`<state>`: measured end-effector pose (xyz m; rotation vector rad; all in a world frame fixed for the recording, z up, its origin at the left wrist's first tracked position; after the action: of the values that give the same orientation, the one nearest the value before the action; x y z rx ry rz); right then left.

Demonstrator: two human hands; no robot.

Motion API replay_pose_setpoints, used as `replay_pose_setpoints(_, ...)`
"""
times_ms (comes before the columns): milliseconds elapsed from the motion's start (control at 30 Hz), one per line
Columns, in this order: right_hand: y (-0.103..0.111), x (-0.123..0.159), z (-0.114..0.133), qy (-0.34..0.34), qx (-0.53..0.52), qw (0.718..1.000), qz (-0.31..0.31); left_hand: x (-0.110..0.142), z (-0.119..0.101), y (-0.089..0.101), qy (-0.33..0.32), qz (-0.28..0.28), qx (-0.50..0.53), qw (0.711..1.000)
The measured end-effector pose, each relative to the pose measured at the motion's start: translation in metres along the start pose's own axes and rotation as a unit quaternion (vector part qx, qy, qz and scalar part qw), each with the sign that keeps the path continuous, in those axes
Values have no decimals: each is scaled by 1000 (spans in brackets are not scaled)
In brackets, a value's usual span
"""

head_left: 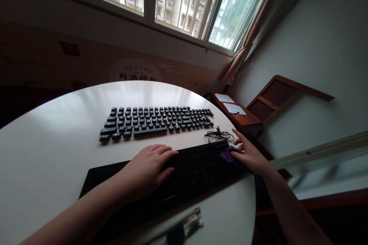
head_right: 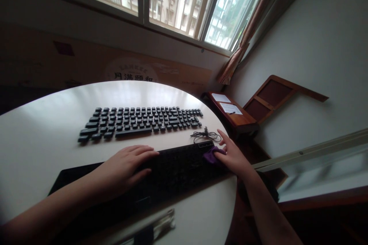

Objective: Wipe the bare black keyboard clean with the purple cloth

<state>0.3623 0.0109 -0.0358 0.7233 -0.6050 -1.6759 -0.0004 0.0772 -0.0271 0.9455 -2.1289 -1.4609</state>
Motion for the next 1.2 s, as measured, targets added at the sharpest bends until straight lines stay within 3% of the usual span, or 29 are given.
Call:
replay_pose_setpoints(133,3,3,-12,-61,-4,998,13,-1,-2,1,2,9,-8,1000)
replay_pose_setpoints(333,3,6,-16,-68,-30,996,46,-2,-3,3,4,13,-8,1000)
replay_pose_setpoints(600,21,29,11,-14,-203,975,86,0,-4,3,6,20,-9,1000)
replay_pose_setpoints(700,27,37,22,36,-226,963,145,0,-4,3,5,17,-7,1000)
replay_pose_setpoints(800,25,30,27,72,-190,961,189,0,-4,4,2,10,-3,1000)
replay_pose_setpoints(1000,6,-2,29,93,-94,979,157,0,-4,4,-3,1,5,1000)
replay_pose_setpoints(1200,-3,-11,26,70,-46,989,123,0,-5,6,-7,-6,11,1000)
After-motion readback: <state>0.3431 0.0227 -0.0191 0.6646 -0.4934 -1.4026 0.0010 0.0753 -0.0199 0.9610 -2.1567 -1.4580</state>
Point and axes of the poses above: each hand's wrist, its own x-axis away from the middle knuckle, its own y-axis out of the back of the hand, z = x × y, the point moved 5 cm from there along -x, towards the middle knuckle, and after that the axes turned 7 degrees about y, right-handed, at the moved point
